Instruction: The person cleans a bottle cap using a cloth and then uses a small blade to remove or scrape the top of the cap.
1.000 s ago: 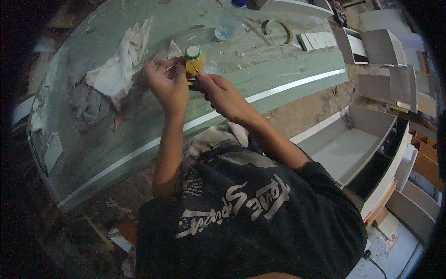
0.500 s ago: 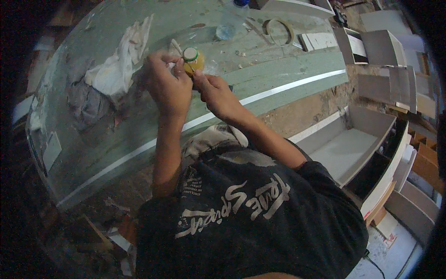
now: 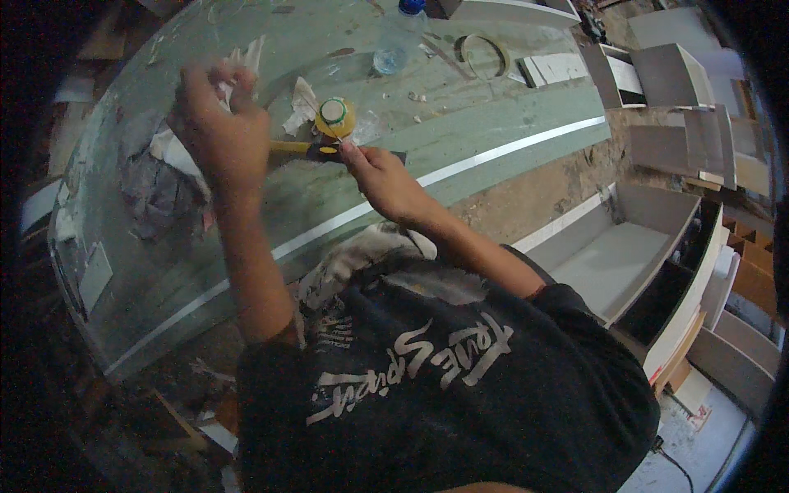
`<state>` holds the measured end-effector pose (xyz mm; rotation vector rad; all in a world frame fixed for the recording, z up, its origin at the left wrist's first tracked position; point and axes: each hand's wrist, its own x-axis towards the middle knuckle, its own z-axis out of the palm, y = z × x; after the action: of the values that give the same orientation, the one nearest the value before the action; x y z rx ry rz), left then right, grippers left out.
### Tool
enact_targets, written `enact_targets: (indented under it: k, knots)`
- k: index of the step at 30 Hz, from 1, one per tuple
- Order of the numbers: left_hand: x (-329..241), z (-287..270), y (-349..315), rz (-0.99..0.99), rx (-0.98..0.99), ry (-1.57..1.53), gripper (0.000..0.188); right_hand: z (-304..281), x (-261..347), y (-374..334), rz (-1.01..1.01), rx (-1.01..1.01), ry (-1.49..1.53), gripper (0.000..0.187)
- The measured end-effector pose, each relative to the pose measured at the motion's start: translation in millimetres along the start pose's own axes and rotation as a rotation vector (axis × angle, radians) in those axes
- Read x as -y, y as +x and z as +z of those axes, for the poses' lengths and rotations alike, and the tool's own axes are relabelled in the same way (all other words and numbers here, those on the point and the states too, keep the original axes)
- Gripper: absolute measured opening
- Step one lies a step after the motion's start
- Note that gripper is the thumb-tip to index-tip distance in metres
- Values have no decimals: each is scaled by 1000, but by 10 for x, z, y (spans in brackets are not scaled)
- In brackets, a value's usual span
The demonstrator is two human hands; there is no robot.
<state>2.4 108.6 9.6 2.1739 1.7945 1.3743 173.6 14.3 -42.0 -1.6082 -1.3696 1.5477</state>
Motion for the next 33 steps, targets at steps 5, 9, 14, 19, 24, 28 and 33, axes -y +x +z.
enact_targets:
  k: [5, 9, 14, 19, 24, 28, 33]
  knots:
    - [44, -28, 200, 18, 154, -26, 10, -13, -56, 94, -28, 0, 98, 65]
    - [301, 227, -93, -94, 208, -77, 19, -25, -40, 123, -46, 9, 53, 61]
    - [468, 562, -785, -396, 40, -737, 31, -46, 57, -106, -178, -9, 91, 53]
    - [-56, 777, -913, -111, 99, -560, 51, -280, -184, -287, -87, -60, 246, 47]
    - [47, 963, -894, -300, 38, -689, 49, -360, -301, -406, -34, -109, 323, 41]
    - [248, 930, -900, -264, 177, -789, 45, -439, -421, -417, 5, -151, 382, 39]
    - [271, 879, -917, -286, 271, -885, 41, -423, -428, -382, -19, -142, 386, 39]
